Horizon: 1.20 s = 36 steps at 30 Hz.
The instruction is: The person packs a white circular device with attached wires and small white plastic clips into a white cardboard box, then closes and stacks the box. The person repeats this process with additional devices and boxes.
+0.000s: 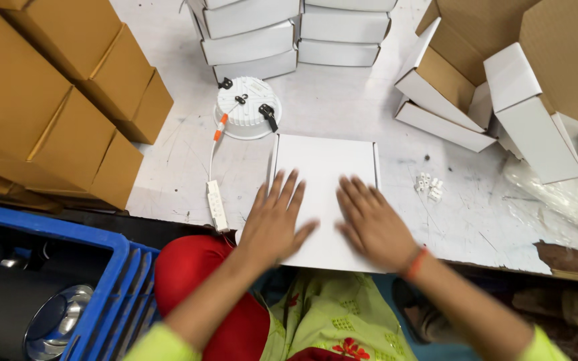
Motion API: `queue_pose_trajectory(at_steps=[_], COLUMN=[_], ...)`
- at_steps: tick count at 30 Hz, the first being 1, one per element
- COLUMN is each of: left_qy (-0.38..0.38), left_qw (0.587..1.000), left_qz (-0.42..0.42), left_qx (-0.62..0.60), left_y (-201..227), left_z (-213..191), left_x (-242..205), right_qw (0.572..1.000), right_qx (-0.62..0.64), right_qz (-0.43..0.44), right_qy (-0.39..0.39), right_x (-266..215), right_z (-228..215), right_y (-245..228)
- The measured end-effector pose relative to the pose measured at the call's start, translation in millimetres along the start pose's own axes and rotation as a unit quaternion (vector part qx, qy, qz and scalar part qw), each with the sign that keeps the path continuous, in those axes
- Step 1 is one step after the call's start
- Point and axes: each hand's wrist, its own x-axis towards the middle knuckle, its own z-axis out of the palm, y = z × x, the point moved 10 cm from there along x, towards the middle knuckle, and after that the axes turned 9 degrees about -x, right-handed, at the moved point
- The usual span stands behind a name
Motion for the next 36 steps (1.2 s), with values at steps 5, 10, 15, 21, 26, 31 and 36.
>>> queue_pose_trajectory(at_steps=[5,10,15,21,26,31,36], left_qy=[0.114,-0.009,0.090,0.140,0.114,0.091,0.013], left_qw=[0.993,0.977,0.972,0.969,0.967,0.969,0.971], left_qz=[0.007,-0.213,-0.214,-0.204,-0.191,-0.199,-0.220], left_qx=[0.011,0.010,-0.042,0.030,0.121,0.111,0.094], left_y=[-10,-46,-32,-11,-3,-25,-39], left_z=[-23,28,-5,-117,-175,-177,-164], left_x=[-84,-92,-85,-51,32,62,67], right_qw=[0.993,0.939,0.968,0.995,0.963,0.956,0.951], right_qx=[0.041,0.229,0.164,-0.040,0.008,-0.012,-0.011], right_qz=[0.081,0.250,0.158,0.088,0.248,0.258,0.261], right_qy=[0.075,0.065,0.106,0.032,-0.104,-0.136,-0.167], right_x=[-94,-121,-112,-38,50,77,78], right_z=[-17,30,17,-87,-126,-132,-118], right_y=[-21,4,-2,63,132,141,153])
